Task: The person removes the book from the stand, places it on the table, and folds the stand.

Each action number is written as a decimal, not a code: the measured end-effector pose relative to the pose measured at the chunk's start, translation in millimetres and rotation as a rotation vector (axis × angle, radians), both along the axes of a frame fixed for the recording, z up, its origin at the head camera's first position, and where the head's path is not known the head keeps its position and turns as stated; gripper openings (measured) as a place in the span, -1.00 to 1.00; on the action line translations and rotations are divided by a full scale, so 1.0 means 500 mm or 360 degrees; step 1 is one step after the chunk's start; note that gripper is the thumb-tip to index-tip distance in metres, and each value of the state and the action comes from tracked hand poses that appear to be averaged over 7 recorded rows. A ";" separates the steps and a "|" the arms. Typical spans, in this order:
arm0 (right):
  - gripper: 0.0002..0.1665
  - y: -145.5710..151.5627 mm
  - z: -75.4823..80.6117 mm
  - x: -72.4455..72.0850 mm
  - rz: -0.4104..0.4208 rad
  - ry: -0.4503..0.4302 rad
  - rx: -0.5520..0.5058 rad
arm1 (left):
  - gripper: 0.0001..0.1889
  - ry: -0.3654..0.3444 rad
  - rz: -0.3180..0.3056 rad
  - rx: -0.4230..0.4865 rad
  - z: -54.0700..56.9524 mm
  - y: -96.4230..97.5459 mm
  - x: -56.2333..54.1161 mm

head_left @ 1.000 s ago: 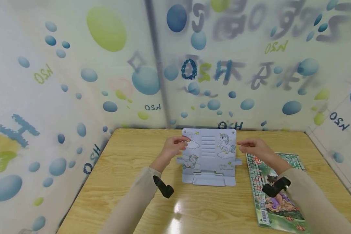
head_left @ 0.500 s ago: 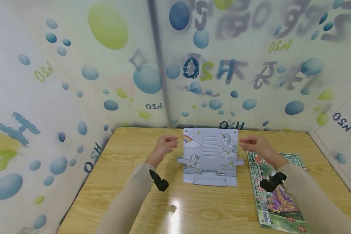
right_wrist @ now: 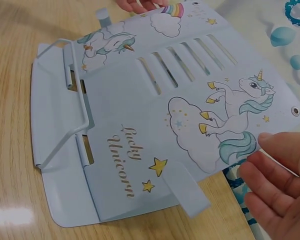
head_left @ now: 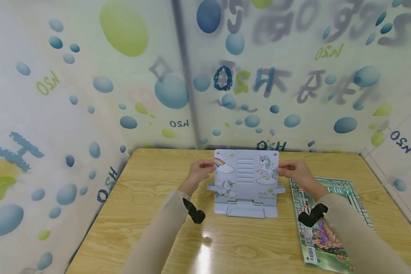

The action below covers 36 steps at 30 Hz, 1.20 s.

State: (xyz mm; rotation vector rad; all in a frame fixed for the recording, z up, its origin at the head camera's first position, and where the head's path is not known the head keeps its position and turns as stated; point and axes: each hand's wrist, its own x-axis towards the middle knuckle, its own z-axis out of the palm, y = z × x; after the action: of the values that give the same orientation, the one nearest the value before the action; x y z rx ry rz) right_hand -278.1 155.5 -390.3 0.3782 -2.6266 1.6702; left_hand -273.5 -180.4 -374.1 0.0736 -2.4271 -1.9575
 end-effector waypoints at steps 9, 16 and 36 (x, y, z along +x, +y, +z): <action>-0.55 -0.015 -0.009 -0.002 -0.0107 -0.0039 -0.0092 | -0.74 -0.0017 0.0075 0.0085 -0.022 0.007 -0.017; -0.61 -0.022 -0.021 -0.011 -0.0166 -0.0038 -0.0124 | -0.77 -0.0026 0.0061 0.0164 -0.033 0.007 -0.027; -0.65 -0.036 -0.023 -0.027 -0.0252 0.0025 -0.0090 | -0.85 -0.0048 0.0031 0.0154 -0.034 0.011 -0.018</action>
State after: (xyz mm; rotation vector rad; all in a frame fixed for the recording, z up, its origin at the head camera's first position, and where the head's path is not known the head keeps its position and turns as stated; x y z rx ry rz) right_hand -291.5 137.4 -401.6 0.1764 -2.5173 1.6796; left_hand -282.2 -174.7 -391.1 0.1288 -2.3390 -2.0794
